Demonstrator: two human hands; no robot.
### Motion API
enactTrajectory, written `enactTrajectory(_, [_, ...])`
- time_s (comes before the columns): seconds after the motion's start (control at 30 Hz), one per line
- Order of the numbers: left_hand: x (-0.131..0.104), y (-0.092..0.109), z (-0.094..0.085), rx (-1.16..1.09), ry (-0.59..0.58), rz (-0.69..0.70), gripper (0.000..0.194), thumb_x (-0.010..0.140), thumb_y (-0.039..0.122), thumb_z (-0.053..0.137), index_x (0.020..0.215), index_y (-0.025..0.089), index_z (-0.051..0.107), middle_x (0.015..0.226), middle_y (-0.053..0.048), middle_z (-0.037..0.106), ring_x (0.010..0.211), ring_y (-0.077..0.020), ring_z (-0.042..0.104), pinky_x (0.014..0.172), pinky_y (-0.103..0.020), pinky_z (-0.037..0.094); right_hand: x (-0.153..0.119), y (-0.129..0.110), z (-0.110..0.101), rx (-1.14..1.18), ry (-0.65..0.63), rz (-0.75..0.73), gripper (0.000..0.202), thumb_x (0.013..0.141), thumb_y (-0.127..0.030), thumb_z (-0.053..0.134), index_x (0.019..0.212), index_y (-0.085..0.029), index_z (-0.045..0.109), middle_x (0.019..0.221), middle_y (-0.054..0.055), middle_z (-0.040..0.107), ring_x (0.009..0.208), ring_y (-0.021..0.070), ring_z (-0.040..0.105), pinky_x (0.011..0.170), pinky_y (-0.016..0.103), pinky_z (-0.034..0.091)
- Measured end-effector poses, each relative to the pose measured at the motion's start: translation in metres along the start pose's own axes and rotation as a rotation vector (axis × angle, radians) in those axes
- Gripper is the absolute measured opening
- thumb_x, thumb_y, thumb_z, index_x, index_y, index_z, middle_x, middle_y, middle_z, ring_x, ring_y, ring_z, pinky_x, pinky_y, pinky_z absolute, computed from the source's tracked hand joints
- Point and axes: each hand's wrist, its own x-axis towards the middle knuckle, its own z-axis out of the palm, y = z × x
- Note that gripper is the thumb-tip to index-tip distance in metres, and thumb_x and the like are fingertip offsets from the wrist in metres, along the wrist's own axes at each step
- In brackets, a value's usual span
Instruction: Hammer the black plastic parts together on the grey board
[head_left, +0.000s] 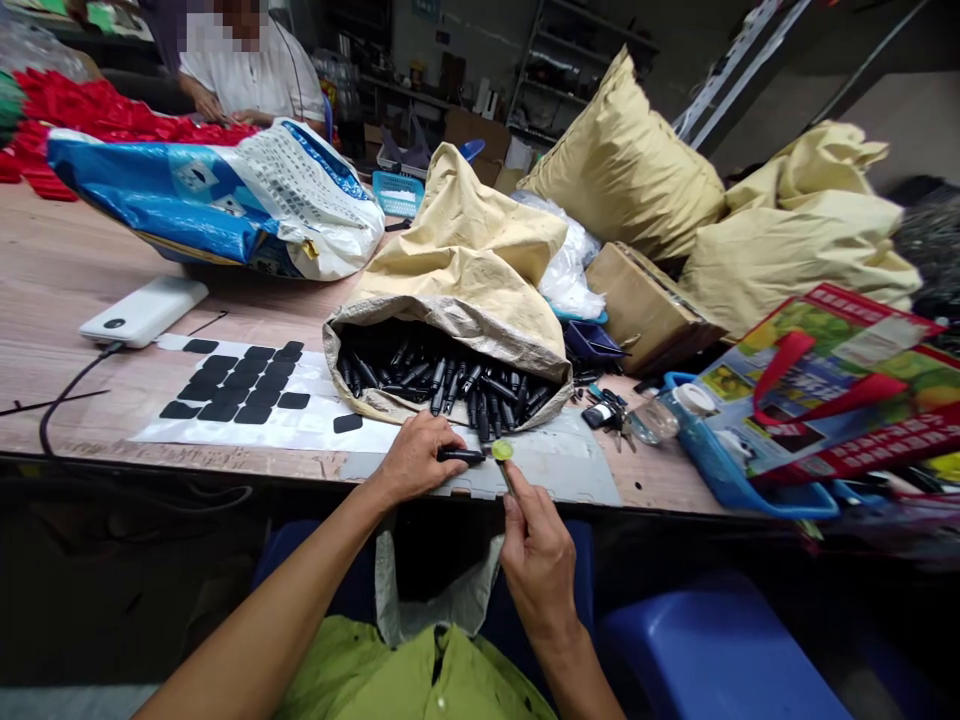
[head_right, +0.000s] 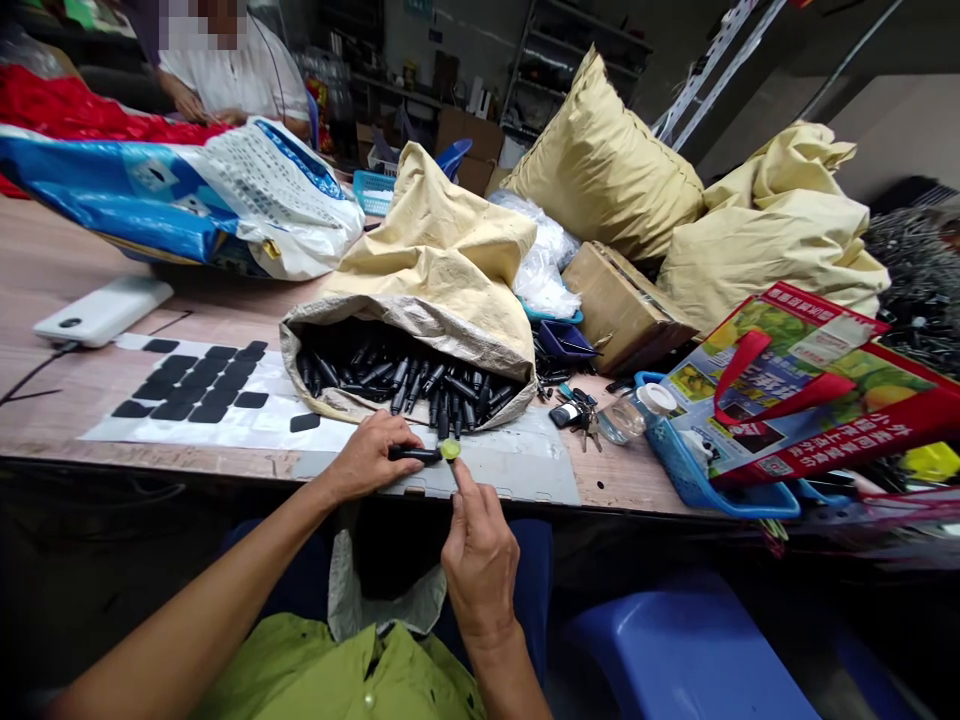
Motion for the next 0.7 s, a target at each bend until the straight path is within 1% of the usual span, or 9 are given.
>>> enactTrajectory(0.1, [0.000,-0.001,-0.001,-0.008,-0.012,-0.007,0.014,0.082,0.031,0.077,0.094,0.024,0.078,0.093,-0.003,0.071,0.094,-0.0230,0.054,0.086,-0.037,0.040,0.009,0.011,-0.015,-0.047,0.140,0.059,0.044,0.102,-0.024,0.046,0.144,-0.023,0.060,0.115,0.009,0.070,0.102,0.0211,0.067,0.093,0.032,0.051])
enactTrajectory(0.2, [0.001,-0.002,-0.001,-0.029,-0.033,0.011,0.016,0.093,0.036,0.065,0.095,0.025,0.076,0.095,-0.002,0.071,0.093,-0.0220,0.054,0.088,-0.037,0.038,0.021,0.038,-0.037,-0.242,0.233,0.207,0.046,0.097,-0.022,0.049,0.141,-0.026,0.063,0.110,0.008,0.068,0.094,0.0224,0.064,0.080,0.033,0.050])
enactTrajectory(0.27, [0.002,-0.003,-0.002,-0.023,-0.048,0.023,0.027,0.101,0.039,0.052,0.093,0.024,0.074,0.095,-0.002,0.071,0.092,-0.0210,0.053,0.088,-0.037,0.037,0.029,0.063,-0.048,-0.393,0.244,0.305,0.046,0.092,-0.019,0.051,0.133,-0.026,0.070,0.104,0.008,0.067,0.080,0.0195,0.060,0.064,0.031,0.043])
enactTrajectory(0.33, [0.002,-0.002,-0.002,0.013,-0.051,0.024,0.038,0.105,0.040,0.043,0.086,0.022,0.071,0.091,-0.002,0.068,0.089,-0.0203,0.051,0.085,-0.037,0.036,0.036,0.087,-0.052,-0.506,0.217,0.355,0.042,0.088,-0.015,0.053,0.122,-0.025,0.076,0.100,0.008,0.066,0.070,0.0161,0.054,0.056,0.030,0.035])
enactTrajectory(0.4, [0.002,-0.001,-0.002,0.053,-0.047,0.028,0.044,0.106,0.040,0.039,0.077,0.021,0.065,0.085,-0.002,0.064,0.086,-0.0199,0.049,0.082,-0.036,0.034,0.043,0.106,-0.050,-0.569,0.192,0.367,0.041,0.087,-0.013,0.052,0.118,-0.025,0.078,0.099,0.008,0.065,0.068,0.0150,0.050,0.054,0.030,0.030])
enactTrajectory(0.47, [0.002,0.000,-0.003,0.070,-0.046,0.035,0.047,0.107,0.039,0.037,0.072,0.020,0.061,0.081,-0.002,0.062,0.084,-0.0198,0.048,0.080,-0.036,0.033,0.048,0.117,-0.044,-0.605,0.180,0.360,0.042,0.088,-0.011,0.052,0.118,-0.025,0.077,0.100,0.010,0.064,0.071,0.0159,0.050,0.056,0.030,0.030])
enactTrajectory(0.57, [0.002,0.000,-0.003,0.067,-0.054,0.037,0.046,0.107,0.038,0.036,0.073,0.020,0.061,0.080,-0.002,0.062,0.083,-0.0198,0.047,0.080,-0.036,0.033,0.055,0.117,-0.036,-0.663,0.192,0.338,0.038,0.088,-0.010,0.054,0.116,-0.022,0.077,0.104,0.013,0.064,0.085,0.0229,0.054,0.067,0.034,0.037])
enactTrajectory(0.63, [0.002,0.000,-0.003,0.070,-0.059,0.037,0.046,0.107,0.038,0.036,0.075,0.020,0.062,0.082,-0.002,0.062,0.084,-0.0198,0.047,0.080,-0.036,0.033,0.058,0.107,-0.033,-0.668,0.225,0.315,0.034,0.087,-0.013,0.058,0.115,-0.020,0.076,0.107,0.016,0.064,0.100,0.0303,0.054,0.077,0.041,0.040])
enactTrajectory(0.7, [0.002,0.000,-0.002,0.075,-0.062,0.037,0.046,0.107,0.038,0.035,0.075,0.020,0.062,0.082,-0.002,0.063,0.084,-0.0199,0.047,0.081,-0.036,0.032,0.057,0.090,-0.029,-0.553,0.234,0.246,0.032,0.089,-0.018,0.059,0.116,-0.018,0.074,0.109,0.016,0.065,0.107,0.0331,0.053,0.084,0.045,0.042])
